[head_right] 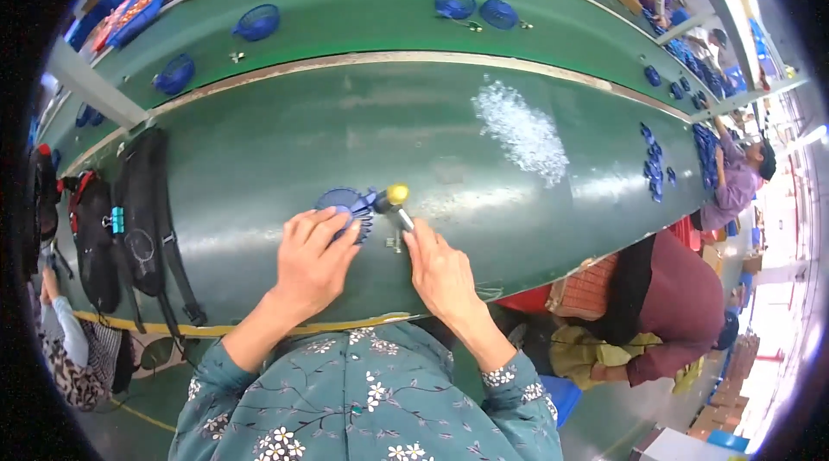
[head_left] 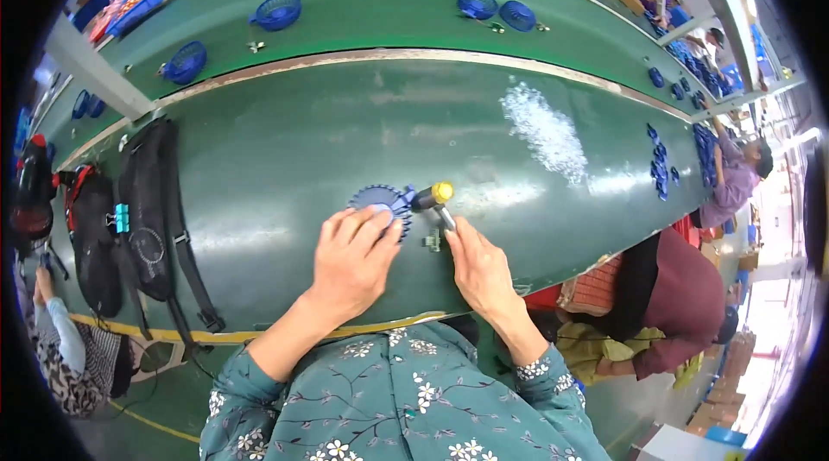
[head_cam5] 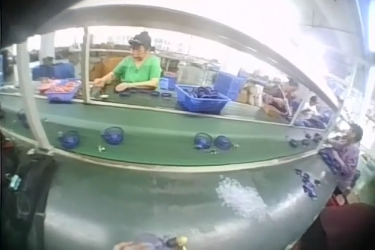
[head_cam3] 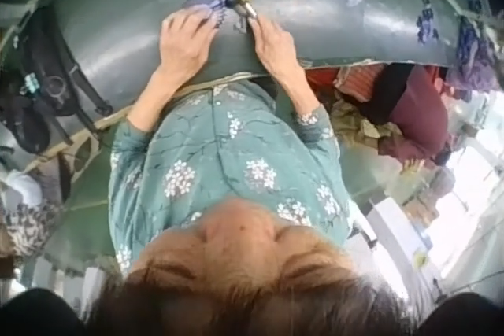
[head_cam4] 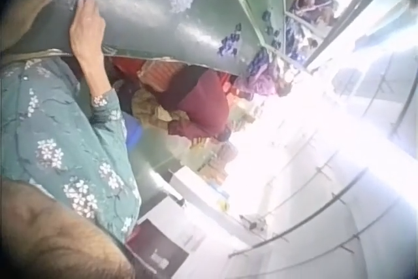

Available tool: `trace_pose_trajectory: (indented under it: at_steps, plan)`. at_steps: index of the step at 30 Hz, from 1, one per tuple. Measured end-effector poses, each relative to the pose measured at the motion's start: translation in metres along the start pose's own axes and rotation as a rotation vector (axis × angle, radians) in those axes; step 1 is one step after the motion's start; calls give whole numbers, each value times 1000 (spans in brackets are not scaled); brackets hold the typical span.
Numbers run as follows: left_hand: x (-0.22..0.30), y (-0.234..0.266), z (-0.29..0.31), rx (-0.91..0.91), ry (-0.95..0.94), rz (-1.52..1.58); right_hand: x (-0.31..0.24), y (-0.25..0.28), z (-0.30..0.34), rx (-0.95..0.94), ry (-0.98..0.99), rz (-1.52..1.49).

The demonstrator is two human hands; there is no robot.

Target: The person assembles mini fan components on an assembly line by fitting pieces together, tapping them into place with a small mallet, and placing the assembled fan parts onto the conveyor belt.

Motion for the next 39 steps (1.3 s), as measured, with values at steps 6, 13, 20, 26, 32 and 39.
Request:
trace_pose_trajectory:
  at_steps: [6,13,20,26,32,39]
  plan:
    - [-15,18,6,-103,23,64,110,70,-7,359,-432,-349]
    - [-32,33,4,6,226,167,188,153,-2,720,-536,-263]
    - [-30,25,2,-57,205,-20,174,149,-28,585,-454,168]
    - [-25,6,-3,-212,202,-118,154,144,-22,550,-427,143]
    - [-38,-2,2,-202,251,-19,69,55,-35,289,-544,-956]
    - [-32,12,2,-150,211,316,24,-33,-29,-210,-686,-1507]
Point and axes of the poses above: each hand's wrist, its own z-axis away from the middle knuckle, its own y-axis out of the back of the hand, x = y × z, the point moved 8 cm from there along -z, towards the middle knuckle, and after that the axes turned 13 degrees about -z, right-handed, at the moved point
